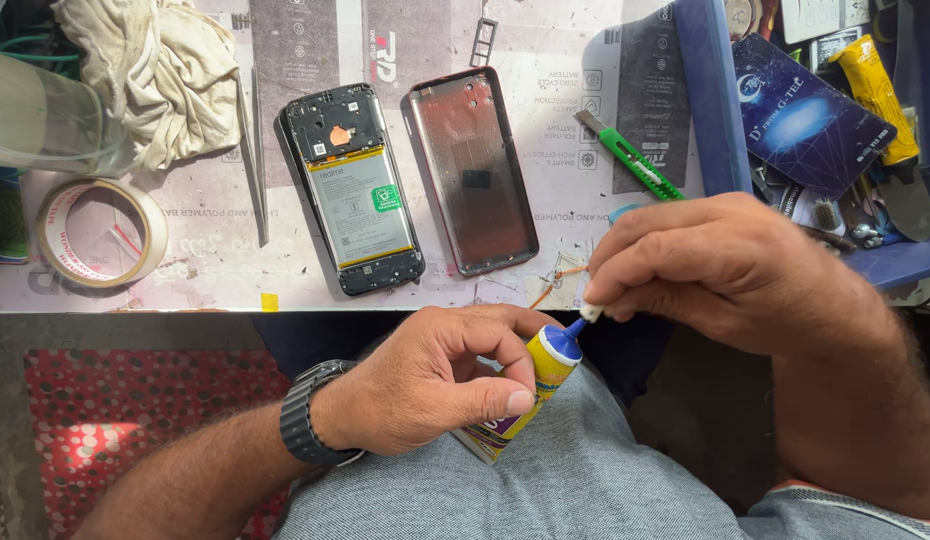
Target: The person applies adhesive to a small metal ring and installs it into the camera module of a red smartphone back cover. They then reassemble the phone and test the screen and camera flash.
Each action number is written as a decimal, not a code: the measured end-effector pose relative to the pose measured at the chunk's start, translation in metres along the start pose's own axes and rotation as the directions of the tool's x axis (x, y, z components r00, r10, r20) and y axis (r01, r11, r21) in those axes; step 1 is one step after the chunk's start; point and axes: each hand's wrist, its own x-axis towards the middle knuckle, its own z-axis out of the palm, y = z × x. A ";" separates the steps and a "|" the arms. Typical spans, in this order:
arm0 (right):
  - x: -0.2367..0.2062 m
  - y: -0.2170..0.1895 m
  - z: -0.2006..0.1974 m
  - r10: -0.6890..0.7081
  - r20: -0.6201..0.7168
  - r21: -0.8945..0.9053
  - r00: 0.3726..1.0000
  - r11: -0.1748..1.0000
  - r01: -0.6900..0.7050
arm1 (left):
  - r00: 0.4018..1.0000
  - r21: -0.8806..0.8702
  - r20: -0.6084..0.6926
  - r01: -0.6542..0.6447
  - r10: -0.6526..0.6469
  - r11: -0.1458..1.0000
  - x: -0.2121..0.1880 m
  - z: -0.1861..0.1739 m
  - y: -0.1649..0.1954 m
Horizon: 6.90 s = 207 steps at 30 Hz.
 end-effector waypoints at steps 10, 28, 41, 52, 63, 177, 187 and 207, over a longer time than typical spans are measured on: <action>-0.008 0.006 0.033 0.288 0.034 -0.251 0.957 0.929 -0.271 | 1.000 -0.142 0.010 0.030 -0.029 0.989 -0.002 0.001 -0.001; -0.011 0.004 0.035 -0.043 0.031 -0.282 0.999 0.958 0.050 | 0.998 -0.157 0.009 0.062 -0.061 0.986 -0.002 0.007 -0.006; -0.002 -0.020 0.044 0.515 0.007 -0.254 0.857 0.830 -0.497 | 0.996 -0.133 -0.022 0.080 -0.084 0.988 -0.003 0.013 -0.002; -0.144 -0.016 -0.017 0.176 -0.690 -0.158 0.702 0.910 -0.383 | 0.983 -0.055 -0.120 -0.144 0.137 0.988 0.008 -0.016 0.010; -0.207 0.093 0.013 0.090 -0.977 -0.091 0.192 0.640 -0.763 | 0.946 -0.302 -0.265 -0.264 0.185 0.916 0.024 -0.033 -0.008; 0.002 0.078 0.103 0.210 -0.410 0.912 0.888 0.083 0.402 | 0.985 -0.572 -0.164 -0.135 0.049 0.809 0.031 -0.017 -0.006; 0.004 0.058 0.094 0.197 -0.517 0.738 0.833 0.595 0.318 | 0.967 -0.495 -0.244 -0.187 0.071 0.848 0.037 -0.020 -0.012; 0.022 0.010 0.080 -0.050 -0.646 -0.258 0.762 0.953 -0.156 | 0.917 -0.308 -0.380 -0.247 0.119 0.919 0.031 -0.028 -0.017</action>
